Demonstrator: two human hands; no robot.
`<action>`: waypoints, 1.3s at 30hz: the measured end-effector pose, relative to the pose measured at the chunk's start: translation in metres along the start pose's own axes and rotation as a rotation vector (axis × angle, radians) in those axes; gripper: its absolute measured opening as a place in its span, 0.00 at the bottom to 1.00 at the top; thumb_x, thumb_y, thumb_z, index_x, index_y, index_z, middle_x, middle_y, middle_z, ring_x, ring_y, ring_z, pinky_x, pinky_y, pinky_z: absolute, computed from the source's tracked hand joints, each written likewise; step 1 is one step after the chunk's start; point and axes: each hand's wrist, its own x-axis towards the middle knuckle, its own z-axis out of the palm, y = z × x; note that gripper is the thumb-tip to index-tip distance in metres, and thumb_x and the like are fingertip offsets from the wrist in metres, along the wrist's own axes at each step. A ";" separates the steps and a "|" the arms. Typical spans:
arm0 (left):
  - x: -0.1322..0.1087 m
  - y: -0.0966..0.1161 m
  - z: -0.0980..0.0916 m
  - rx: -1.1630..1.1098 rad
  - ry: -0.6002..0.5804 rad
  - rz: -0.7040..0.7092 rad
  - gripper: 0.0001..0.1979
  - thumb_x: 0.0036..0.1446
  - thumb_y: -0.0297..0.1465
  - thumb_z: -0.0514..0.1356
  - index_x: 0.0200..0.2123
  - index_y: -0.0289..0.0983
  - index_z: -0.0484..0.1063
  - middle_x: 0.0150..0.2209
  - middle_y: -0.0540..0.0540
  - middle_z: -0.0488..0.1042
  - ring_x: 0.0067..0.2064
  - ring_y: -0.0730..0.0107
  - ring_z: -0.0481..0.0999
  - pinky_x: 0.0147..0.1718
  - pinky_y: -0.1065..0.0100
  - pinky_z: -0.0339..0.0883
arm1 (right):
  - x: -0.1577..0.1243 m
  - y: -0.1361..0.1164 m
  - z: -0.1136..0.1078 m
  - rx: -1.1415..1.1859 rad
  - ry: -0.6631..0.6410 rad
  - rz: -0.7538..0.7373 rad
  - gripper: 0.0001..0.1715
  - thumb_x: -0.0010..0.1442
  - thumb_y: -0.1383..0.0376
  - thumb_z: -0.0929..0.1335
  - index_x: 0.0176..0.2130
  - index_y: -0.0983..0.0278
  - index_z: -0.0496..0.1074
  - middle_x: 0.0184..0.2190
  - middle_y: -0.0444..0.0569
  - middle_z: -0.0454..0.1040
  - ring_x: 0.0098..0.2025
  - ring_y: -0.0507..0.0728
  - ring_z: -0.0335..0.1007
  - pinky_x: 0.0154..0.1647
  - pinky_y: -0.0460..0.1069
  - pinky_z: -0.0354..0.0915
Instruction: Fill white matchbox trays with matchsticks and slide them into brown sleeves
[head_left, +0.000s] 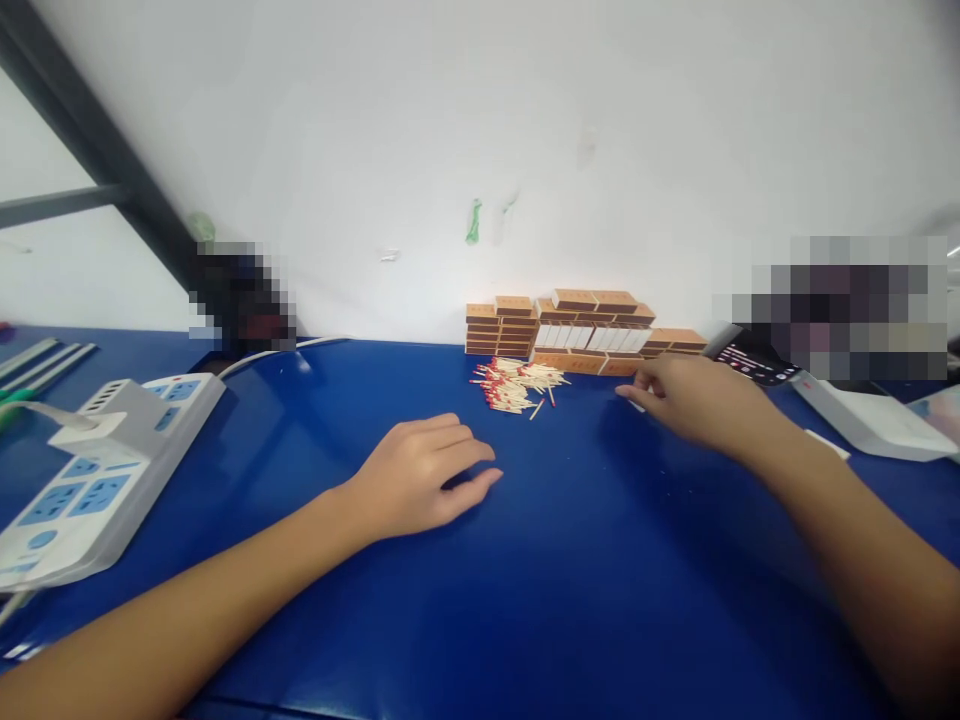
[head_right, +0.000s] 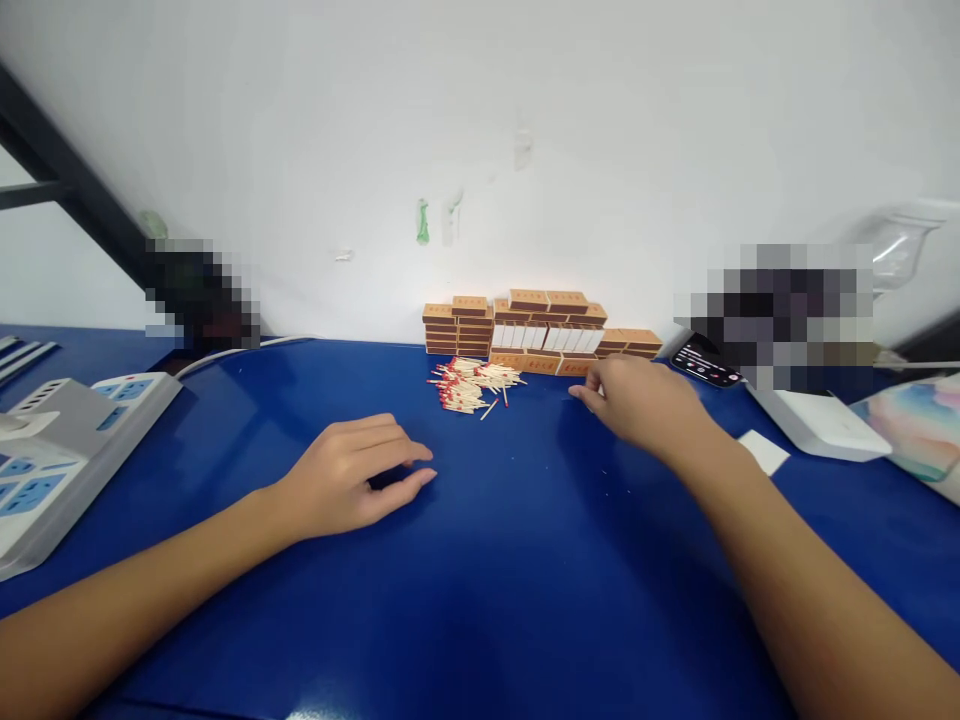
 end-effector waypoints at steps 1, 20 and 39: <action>0.000 0.002 0.000 0.001 0.005 0.015 0.08 0.69 0.33 0.61 0.43 0.35 0.78 0.33 0.47 0.78 0.32 0.70 0.73 0.35 0.65 0.70 | -0.002 -0.006 -0.001 0.008 0.000 -0.020 0.19 0.68 0.54 0.66 0.29 0.60 0.69 0.30 0.54 0.78 0.29 0.60 0.69 0.28 0.53 0.55; 0.002 0.001 0.000 -0.042 -0.031 -0.121 0.08 0.68 0.34 0.61 0.45 0.36 0.79 0.31 0.49 0.78 0.34 0.68 0.75 0.35 0.66 0.71 | -0.031 -0.022 0.007 -0.219 0.002 -0.041 0.21 0.66 0.47 0.66 0.39 0.61 0.71 0.33 0.58 0.78 0.29 0.64 0.74 0.24 0.52 0.56; 0.004 0.001 -0.002 -0.025 -0.034 -0.209 0.16 0.66 0.39 0.64 0.52 0.37 0.76 0.41 0.44 0.79 0.42 0.62 0.75 0.43 0.59 0.73 | -0.038 -0.069 -0.007 0.293 0.124 -0.414 0.14 0.70 0.54 0.66 0.45 0.59 0.74 0.38 0.52 0.78 0.36 0.59 0.73 0.35 0.52 0.64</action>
